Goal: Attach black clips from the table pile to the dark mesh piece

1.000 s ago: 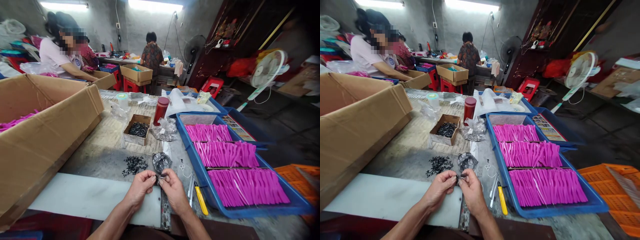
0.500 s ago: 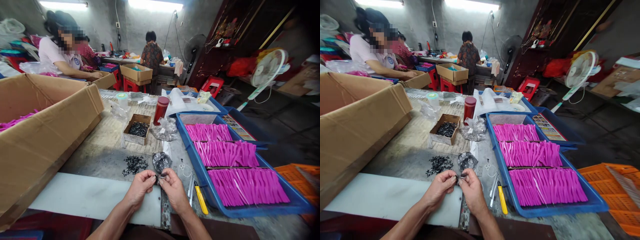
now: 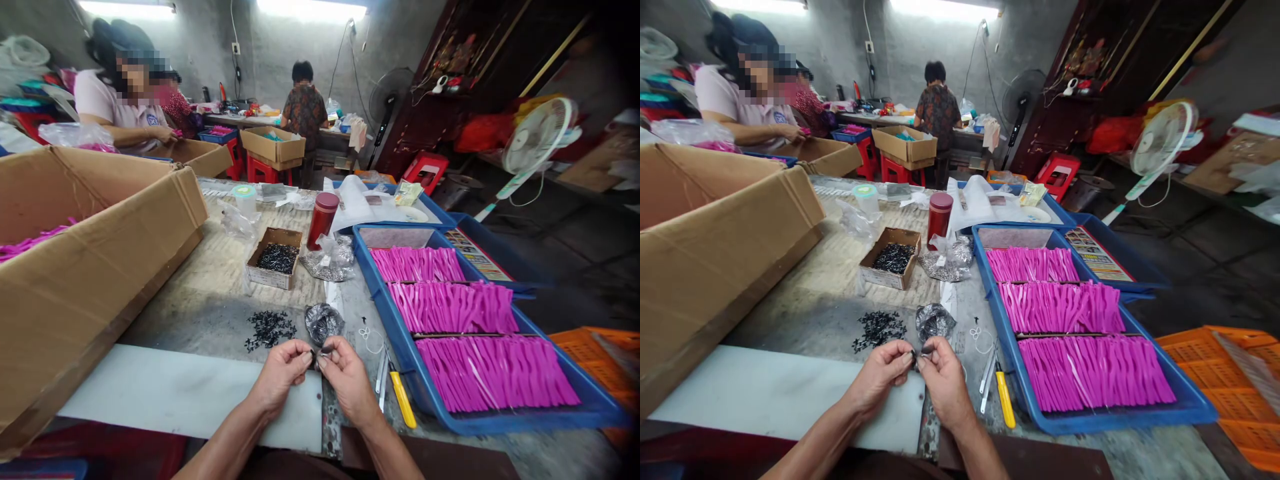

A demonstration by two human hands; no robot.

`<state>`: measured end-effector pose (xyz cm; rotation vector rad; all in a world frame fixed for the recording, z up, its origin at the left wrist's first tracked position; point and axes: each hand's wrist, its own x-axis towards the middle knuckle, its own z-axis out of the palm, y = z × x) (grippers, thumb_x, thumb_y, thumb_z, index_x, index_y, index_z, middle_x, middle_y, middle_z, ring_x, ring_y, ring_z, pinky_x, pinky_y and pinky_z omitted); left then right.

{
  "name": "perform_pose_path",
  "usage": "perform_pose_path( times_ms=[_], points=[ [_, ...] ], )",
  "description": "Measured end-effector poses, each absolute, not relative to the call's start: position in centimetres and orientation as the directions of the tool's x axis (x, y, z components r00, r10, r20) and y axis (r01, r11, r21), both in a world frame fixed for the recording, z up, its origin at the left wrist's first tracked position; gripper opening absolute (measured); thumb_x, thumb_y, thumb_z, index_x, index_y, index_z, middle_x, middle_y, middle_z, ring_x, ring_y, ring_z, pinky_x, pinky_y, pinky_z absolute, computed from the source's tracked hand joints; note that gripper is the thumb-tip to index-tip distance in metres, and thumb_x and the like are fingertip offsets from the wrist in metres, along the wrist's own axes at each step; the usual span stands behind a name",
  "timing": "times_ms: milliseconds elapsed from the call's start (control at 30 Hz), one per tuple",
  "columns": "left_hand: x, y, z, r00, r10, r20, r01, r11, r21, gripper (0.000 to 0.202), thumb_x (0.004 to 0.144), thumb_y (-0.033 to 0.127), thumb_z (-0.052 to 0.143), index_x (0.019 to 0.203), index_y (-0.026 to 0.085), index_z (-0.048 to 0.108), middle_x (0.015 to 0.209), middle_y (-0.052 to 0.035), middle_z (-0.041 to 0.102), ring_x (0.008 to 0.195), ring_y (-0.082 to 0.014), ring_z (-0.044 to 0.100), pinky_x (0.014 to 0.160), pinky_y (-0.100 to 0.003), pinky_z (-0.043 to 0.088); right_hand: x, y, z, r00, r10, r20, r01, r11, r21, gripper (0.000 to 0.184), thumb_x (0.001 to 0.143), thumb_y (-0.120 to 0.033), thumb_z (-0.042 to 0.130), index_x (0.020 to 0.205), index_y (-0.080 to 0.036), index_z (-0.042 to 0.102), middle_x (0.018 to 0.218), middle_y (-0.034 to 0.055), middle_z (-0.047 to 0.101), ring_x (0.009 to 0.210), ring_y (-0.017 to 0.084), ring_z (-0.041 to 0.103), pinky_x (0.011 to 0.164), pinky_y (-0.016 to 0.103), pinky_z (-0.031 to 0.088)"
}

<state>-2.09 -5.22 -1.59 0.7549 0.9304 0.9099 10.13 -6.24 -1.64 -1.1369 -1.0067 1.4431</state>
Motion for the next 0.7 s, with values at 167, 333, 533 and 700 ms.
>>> perform_pose_path(
  times_ms=[167,333,533,700],
  points=[
    [-2.10,-5.30,-1.36,0.308,0.895,-0.322,-0.270,0.407,0.873,0.024,0.060,0.034,0.062,0.063,0.013,0.051,0.046,0.0072,0.035,0.041,-0.0038,0.024,0.041,-0.018,0.016,10.19,-6.27,-1.54,-0.081,0.984,-0.161,-0.224,-0.175,-0.959,0.017,0.065,-0.024,0.055,0.073,-0.020,0.041,0.057,-0.0068,0.036,0.052,0.008,0.036,0.047,0.019,0.029],
    [-2.15,-5.27,-1.20,0.303,0.901,-0.309,-0.250,0.388,0.887,0.024,0.060,0.035,0.062,0.062,0.013,0.052,0.047,0.0068,0.035,0.042,-0.0041,0.024,0.041,-0.018,0.016,10.31,-6.10,-1.43,-0.116,0.978,-0.175,-0.246,-0.199,-0.949,0.019,0.063,-0.026,0.057,0.073,-0.020,0.041,0.057,-0.0073,0.037,0.050,0.007,0.035,0.047,0.018,0.028],
    [-2.20,-5.13,-1.04,0.289,0.914,-0.286,-0.210,0.351,0.912,0.023,0.060,0.034,0.062,0.061,0.013,0.054,0.047,0.0063,0.035,0.044,-0.0049,0.024,0.042,-0.018,0.018,10.39,-5.84,-1.18,-0.146,0.970,-0.193,-0.272,-0.227,-0.935,0.021,0.062,-0.024,0.057,0.073,-0.019,0.040,0.056,-0.0080,0.037,0.048,0.006,0.032,0.046,0.017,0.025],
    [-2.38,-4.99,-0.91,0.266,0.934,-0.238,-0.167,0.288,0.943,0.020,0.060,0.032,0.062,0.060,0.013,0.057,0.051,0.0040,0.041,0.048,-0.0070,0.031,0.046,-0.018,0.025,10.34,-5.79,-0.83,-0.145,0.969,-0.199,-0.258,-0.231,-0.938,0.021,0.061,-0.025,0.058,0.072,-0.019,0.041,0.055,-0.0082,0.037,0.048,0.006,0.032,0.045,0.017,0.026]
  ],
)
